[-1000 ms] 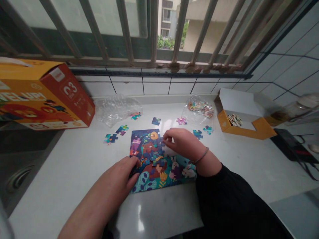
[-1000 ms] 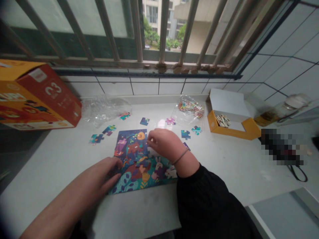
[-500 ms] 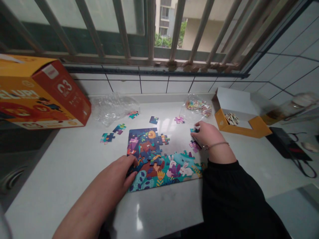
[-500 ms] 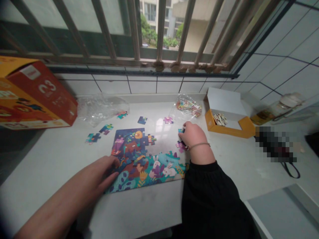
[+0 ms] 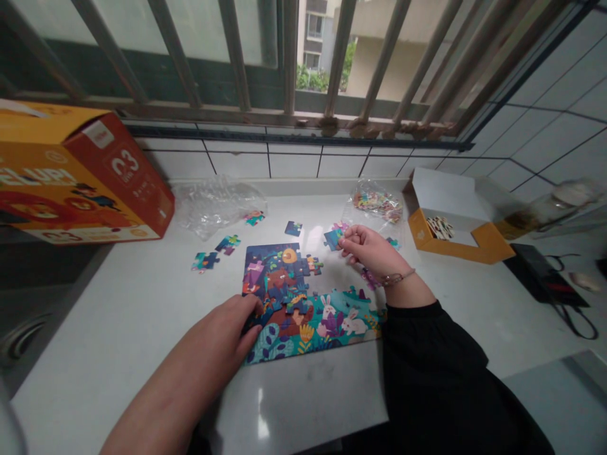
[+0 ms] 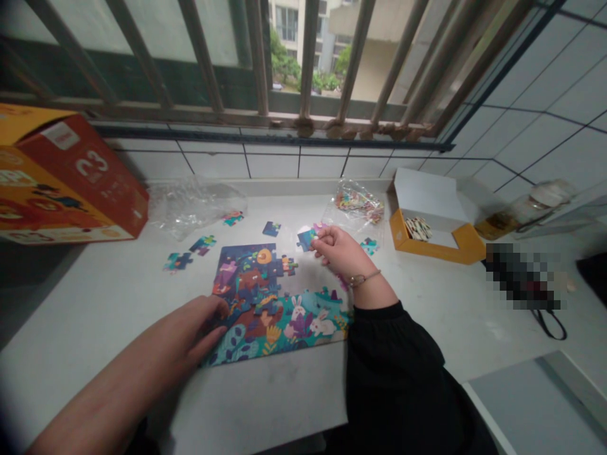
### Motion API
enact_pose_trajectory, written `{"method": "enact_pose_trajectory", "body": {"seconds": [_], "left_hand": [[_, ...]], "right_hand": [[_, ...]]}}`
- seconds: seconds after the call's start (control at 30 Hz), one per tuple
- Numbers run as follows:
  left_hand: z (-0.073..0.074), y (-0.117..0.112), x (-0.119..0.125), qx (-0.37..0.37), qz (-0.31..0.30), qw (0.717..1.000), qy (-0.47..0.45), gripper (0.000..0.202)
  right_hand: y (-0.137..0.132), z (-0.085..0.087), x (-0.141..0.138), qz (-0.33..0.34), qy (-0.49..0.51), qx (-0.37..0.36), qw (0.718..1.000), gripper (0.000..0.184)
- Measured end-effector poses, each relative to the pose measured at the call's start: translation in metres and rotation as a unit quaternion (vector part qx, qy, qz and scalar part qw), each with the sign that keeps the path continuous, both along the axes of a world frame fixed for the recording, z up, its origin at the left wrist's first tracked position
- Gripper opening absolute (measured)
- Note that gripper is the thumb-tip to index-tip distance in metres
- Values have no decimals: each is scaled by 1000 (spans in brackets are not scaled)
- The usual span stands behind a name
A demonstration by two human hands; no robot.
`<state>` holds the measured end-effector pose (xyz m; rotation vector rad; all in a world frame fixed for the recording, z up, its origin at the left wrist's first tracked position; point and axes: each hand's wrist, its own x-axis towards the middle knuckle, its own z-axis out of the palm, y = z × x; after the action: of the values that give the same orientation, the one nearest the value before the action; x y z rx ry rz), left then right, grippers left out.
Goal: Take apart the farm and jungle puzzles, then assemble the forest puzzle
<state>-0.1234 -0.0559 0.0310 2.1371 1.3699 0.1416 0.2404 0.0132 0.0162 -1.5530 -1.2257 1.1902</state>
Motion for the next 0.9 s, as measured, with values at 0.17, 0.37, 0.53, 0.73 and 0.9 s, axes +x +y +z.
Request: {"method": "enact_pose_trajectory", "body": {"seconds": [0.17, 0.37, 0.53, 0.73, 0.9], "left_hand": [[-6, -1, -3, 3, -4, 1000, 5, 22], [-8, -1, -4, 8, -8, 1000, 5, 19], [-6, -1, -3, 6, 2, 1000, -2, 18], [-5, -1, -2, 12, 0, 1000, -8, 18], [-4, -1, -2, 4, 2, 1000, -5, 18]], "right_hand": [[0, -4, -8, 41, 2, 29, 999, 43], [3, -12, -13, 38, 4, 33, 999, 22], [7, -15, -20, 21, 30, 32, 999, 18], [9, -19, -21, 7, 21, 32, 999, 20], [9, -22, -22, 21, -36, 46, 998, 26]]}}
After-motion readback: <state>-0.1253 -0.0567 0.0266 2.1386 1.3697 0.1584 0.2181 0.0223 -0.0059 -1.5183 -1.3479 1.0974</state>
